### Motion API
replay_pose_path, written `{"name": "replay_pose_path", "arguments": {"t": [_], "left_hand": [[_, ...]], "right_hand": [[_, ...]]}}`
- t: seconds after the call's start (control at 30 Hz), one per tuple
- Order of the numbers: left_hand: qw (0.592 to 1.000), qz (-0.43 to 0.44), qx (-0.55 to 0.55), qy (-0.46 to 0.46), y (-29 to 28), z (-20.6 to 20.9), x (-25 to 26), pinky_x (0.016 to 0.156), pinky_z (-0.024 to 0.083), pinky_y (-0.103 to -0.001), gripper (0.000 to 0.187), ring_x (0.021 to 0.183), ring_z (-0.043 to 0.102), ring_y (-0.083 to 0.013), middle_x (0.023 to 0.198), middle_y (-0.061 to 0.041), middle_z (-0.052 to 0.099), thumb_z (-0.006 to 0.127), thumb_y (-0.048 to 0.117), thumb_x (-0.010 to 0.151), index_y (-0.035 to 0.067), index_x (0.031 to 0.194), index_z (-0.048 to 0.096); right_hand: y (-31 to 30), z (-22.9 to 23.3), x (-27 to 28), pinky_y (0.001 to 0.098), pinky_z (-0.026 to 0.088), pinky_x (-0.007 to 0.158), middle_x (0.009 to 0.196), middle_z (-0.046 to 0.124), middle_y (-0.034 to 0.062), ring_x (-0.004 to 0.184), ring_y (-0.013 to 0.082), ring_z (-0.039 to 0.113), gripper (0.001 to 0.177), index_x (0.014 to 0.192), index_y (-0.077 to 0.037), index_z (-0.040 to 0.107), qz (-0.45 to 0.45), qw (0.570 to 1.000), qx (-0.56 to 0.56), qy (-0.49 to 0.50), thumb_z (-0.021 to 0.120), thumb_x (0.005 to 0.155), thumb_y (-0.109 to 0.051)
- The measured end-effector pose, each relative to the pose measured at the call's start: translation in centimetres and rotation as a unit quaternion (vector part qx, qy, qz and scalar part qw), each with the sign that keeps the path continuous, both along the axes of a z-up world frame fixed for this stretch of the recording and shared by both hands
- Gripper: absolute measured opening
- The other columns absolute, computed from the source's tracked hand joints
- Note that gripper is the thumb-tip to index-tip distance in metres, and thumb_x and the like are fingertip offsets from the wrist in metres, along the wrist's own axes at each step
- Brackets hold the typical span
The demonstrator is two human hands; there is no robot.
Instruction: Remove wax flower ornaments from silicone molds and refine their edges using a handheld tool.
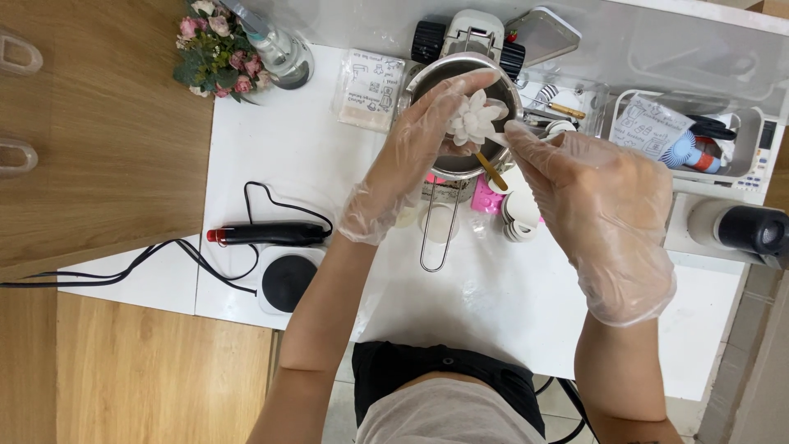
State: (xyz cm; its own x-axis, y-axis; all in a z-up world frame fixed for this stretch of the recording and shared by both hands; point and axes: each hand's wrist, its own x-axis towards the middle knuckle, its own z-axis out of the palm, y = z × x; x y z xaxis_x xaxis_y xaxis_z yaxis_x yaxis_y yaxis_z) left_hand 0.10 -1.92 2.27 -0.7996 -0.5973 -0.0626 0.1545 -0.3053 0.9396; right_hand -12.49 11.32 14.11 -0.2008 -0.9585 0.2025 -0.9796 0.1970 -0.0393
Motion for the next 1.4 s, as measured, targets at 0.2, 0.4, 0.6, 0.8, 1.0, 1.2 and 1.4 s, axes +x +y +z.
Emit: {"name": "replay_pose_path", "arguments": {"t": [0.2, 0.4, 0.6, 0.8, 1.0, 1.2, 1.4], "left_hand": [[1.000, 0.009, 0.007, -0.019, 0.4, -2.9, -0.4, 0.096, 0.068, -0.033, 0.049, 0.116, 0.070, -0.0134, 0.126, -0.002, 0.071, 0.053, 0.053, 0.106, 0.018, 0.140, 0.063], [0.998, 0.045, 0.032, 0.021, -0.1, -3.0, -0.2, 0.098, 0.064, -0.035, 0.042, 0.120, 0.068, -0.0159, 0.131, -0.006, 0.068, 0.054, 0.041, 0.111, 0.014, 0.142, 0.062], [0.999, 0.047, 0.017, -0.009, 0.0, -1.2, 0.3, 0.105, 0.058, -0.032, 0.046, 0.121, 0.066, -0.0163, 0.137, -0.005, 0.063, 0.060, 0.021, 0.105, 0.014, 0.150, 0.053], [0.998, 0.056, 0.005, -0.007, 0.2, -0.2, 0.5, 0.116, 0.050, -0.029, 0.048, 0.130, 0.060, -0.0149, 0.148, -0.003, 0.056, 0.059, 0.007, 0.107, 0.013, 0.153, 0.048], [0.997, 0.052, -0.042, -0.045, 0.6, -0.7, 0.9, 0.113, 0.051, -0.030, 0.041, 0.126, 0.061, -0.0153, 0.136, -0.007, 0.065, 0.062, 0.009, 0.108, 0.010, 0.149, 0.058], [0.997, 0.068, 0.007, -0.045, 0.9, -1.0, 0.7, 0.105, 0.055, -0.028, 0.038, 0.119, 0.065, -0.0127, 0.131, -0.004, 0.067, 0.056, 0.023, 0.110, 0.015, 0.147, 0.056], [0.996, 0.057, 0.010, -0.072, 0.9, -0.8, 1.0, 0.083, 0.060, -0.027, 0.040, 0.100, 0.071, -0.0137, 0.119, -0.008, 0.075, 0.054, 0.027, 0.107, 0.012, 0.144, 0.059]], "right_hand": [[0.0, -0.3, 0.1, 0.0366, 0.038, 0.041, 0.060, 0.059, 0.0038, 0.044, 0.0194, 0.051, 0.017, 0.112, -0.018, 0.083, -0.003, 0.999, -0.015, -0.033, 0.077, 0.098, -0.025], [0.9, -2.6, -0.7, 0.0367, 0.042, 0.054, 0.068, 0.059, 0.0016, 0.057, 0.0201, 0.055, 0.017, 0.118, -0.027, 0.082, -0.003, 1.000, 0.001, 0.030, 0.078, 0.102, -0.033], [0.8, -3.8, -1.0, 0.0356, 0.041, 0.051, 0.069, 0.060, 0.0003, 0.056, 0.0176, 0.054, 0.024, 0.124, -0.027, 0.081, -0.031, 0.999, -0.008, -0.012, 0.079, 0.101, -0.031], [1.3, -4.9, -1.1, 0.0360, 0.044, 0.052, 0.072, 0.063, 0.0008, 0.056, 0.0181, 0.057, 0.020, 0.122, -0.025, 0.081, -0.078, 0.995, -0.008, -0.065, 0.077, 0.103, -0.031], [1.6, -4.8, -0.9, 0.0378, 0.047, 0.055, 0.078, 0.071, 0.0030, 0.063, 0.0195, 0.065, 0.021, 0.123, -0.025, 0.080, -0.121, 0.987, -0.004, -0.110, 0.076, 0.103, -0.029], [1.8, -4.5, -0.2, 0.0371, 0.050, 0.058, 0.082, 0.074, 0.0040, 0.064, 0.0206, 0.067, 0.022, 0.121, -0.024, 0.080, -0.146, 0.975, -0.016, -0.165, 0.076, 0.100, -0.027], [2.4, -4.1, 0.6, 0.0344, 0.054, 0.064, 0.085, 0.076, 0.0069, 0.071, 0.0176, 0.072, 0.025, 0.124, -0.019, 0.078, -0.171, 0.950, -0.047, -0.256, 0.076, 0.099, -0.021]]}}
